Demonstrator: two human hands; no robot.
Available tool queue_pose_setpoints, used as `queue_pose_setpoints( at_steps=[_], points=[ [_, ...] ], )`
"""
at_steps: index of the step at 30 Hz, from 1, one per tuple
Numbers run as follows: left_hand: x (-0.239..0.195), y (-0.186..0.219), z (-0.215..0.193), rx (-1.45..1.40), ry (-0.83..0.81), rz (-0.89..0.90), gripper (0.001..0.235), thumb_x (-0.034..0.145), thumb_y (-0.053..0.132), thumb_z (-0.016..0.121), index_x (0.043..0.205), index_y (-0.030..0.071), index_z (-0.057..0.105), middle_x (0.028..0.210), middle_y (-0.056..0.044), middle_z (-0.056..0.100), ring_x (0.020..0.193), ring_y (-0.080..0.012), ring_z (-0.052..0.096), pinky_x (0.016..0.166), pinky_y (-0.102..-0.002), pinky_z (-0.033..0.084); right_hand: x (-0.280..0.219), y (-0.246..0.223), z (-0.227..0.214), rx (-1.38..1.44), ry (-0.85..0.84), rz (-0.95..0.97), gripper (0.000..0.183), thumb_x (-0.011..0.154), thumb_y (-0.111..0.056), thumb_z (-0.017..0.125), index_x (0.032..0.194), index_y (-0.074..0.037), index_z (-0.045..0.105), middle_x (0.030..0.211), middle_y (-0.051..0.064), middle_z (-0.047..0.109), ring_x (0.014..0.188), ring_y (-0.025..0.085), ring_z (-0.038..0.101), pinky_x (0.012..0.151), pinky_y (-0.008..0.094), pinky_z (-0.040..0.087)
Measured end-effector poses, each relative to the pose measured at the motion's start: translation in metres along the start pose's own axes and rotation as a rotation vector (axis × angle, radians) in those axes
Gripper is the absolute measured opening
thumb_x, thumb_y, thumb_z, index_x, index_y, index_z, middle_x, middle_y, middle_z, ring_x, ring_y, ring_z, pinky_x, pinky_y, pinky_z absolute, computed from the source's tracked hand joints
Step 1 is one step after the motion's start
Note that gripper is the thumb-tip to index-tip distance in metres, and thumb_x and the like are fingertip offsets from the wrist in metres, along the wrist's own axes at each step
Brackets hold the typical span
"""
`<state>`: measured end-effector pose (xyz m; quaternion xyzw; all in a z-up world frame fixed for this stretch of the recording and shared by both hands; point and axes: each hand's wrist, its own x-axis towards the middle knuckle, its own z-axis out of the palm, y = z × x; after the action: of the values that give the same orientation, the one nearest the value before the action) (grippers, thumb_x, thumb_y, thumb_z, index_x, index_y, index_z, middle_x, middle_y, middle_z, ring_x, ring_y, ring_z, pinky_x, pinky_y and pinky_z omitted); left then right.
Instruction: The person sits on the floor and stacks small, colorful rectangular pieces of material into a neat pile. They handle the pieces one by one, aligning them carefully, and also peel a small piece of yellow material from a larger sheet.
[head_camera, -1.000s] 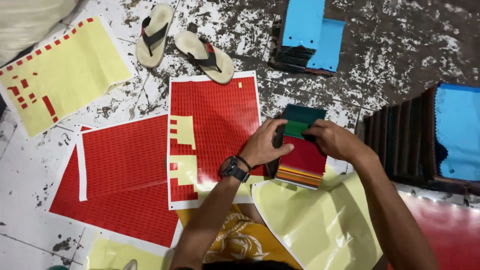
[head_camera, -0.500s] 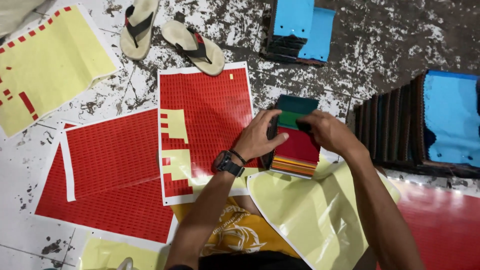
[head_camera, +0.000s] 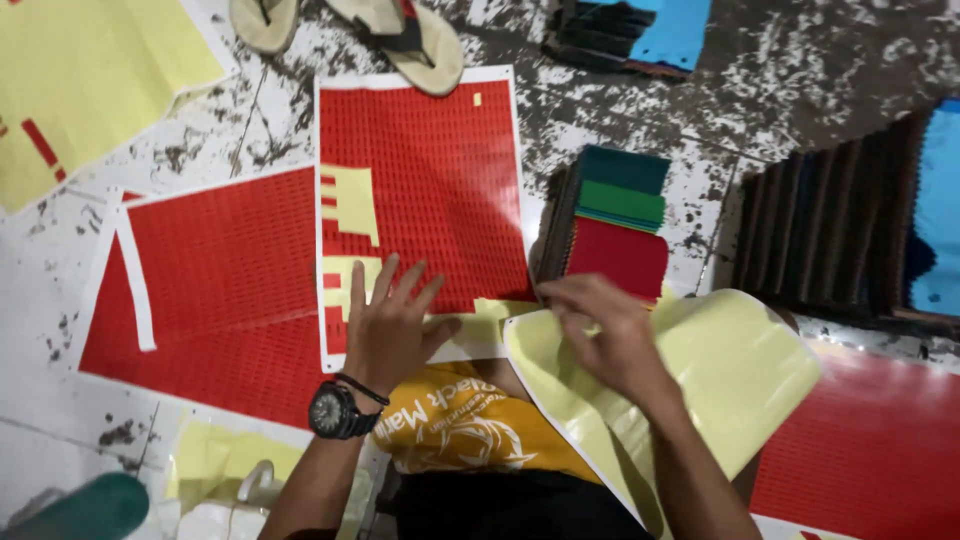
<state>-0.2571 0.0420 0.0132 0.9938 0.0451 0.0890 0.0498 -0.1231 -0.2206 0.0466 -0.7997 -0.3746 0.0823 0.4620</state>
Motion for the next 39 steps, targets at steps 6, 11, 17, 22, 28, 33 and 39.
queue_pose_setpoints(
  at_steps=[6, 11, 17, 22, 28, 33, 39],
  points=[
    [-0.008, -0.018, -0.038, -0.106, -0.148, -0.116, 0.062, 0.078, 0.047, 0.076, 0.135, 0.027, 0.064, 0.142, -0.001, 0.060, 0.144, -0.0332, 0.044, 0.116, -0.071, 0.025, 0.019, -0.039, 0.047, 0.049, -0.374, 0.056, 0.038, 0.087, 0.000, 0.059, 0.124, 0.002, 0.069, 0.123, 0.027, 0.069, 0.113, 0.050, 0.065, 0.094, 0.061, 0.054],
    [-0.023, -0.039, -0.041, -0.182, -0.137, -0.142, 0.063, 0.080, 0.044, 0.076, 0.140, 0.034, 0.059, 0.151, 0.005, 0.053, 0.150, -0.0322, 0.035, 0.119, -0.070, 0.019, 0.022, -0.023, 0.087, -0.034, -0.458, 0.178, 0.063, 0.087, -0.025, 0.071, 0.146, -0.011, 0.055, 0.151, 0.016, 0.052, 0.138, 0.042, 0.049, 0.106, 0.056, 0.048],
    [-0.028, -0.052, -0.047, -0.228, -0.201, -0.162, 0.063, 0.083, 0.045, 0.072, 0.143, 0.037, 0.055, 0.155, 0.008, 0.047, 0.152, -0.0311, 0.029, 0.120, -0.069, 0.018, 0.023, -0.019, 0.107, 0.024, -0.401, 0.142, 0.065, 0.085, -0.032, 0.078, 0.141, -0.005, 0.059, 0.144, 0.022, 0.057, 0.134, 0.045, 0.052, 0.109, 0.056, 0.045],
    [-0.027, -0.057, -0.032, -0.229, -0.133, -0.128, 0.062, 0.080, 0.047, 0.071, 0.140, 0.037, 0.058, 0.152, 0.006, 0.051, 0.150, -0.0344, 0.034, 0.117, -0.071, 0.023, 0.023, -0.014, 0.136, -0.067, -0.168, -0.101, 0.056, 0.082, -0.030, 0.085, 0.129, -0.004, 0.069, 0.127, 0.016, 0.066, 0.119, 0.036, 0.063, 0.103, 0.044, 0.052],
    [-0.029, -0.052, -0.015, -0.152, 0.111, -0.044, 0.060, 0.077, 0.040, 0.069, 0.136, 0.033, 0.063, 0.146, -0.001, 0.058, 0.144, -0.0369, 0.045, 0.114, -0.068, 0.031, 0.026, -0.013, 0.157, -0.076, -0.080, -0.030, 0.039, 0.083, -0.031, 0.084, 0.114, -0.007, 0.077, 0.104, 0.008, 0.072, 0.100, 0.029, 0.069, 0.090, 0.038, 0.057],
    [-0.045, -0.024, 0.017, -0.130, 0.286, -0.126, 0.045, 0.080, 0.033, 0.070, 0.125, 0.029, 0.069, 0.129, 0.002, 0.059, 0.127, -0.0284, 0.054, 0.113, -0.054, 0.039, 0.032, -0.024, 0.155, 0.056, 0.059, 0.077, 0.031, 0.069, -0.014, 0.092, 0.098, -0.008, 0.083, 0.089, 0.009, 0.076, 0.086, 0.032, 0.073, 0.077, 0.039, 0.060],
    [-0.045, -0.017, 0.020, -0.184, 0.354, -0.192, 0.034, 0.084, 0.029, 0.070, 0.119, 0.026, 0.072, 0.129, 0.003, 0.059, 0.129, -0.0271, 0.053, 0.114, -0.052, 0.039, 0.027, -0.022, 0.162, 0.070, 0.161, 0.032, 0.025, 0.069, -0.014, 0.093, 0.092, -0.014, 0.084, 0.084, 0.004, 0.078, 0.079, 0.027, 0.074, 0.072, 0.034, 0.061]
  ],
)
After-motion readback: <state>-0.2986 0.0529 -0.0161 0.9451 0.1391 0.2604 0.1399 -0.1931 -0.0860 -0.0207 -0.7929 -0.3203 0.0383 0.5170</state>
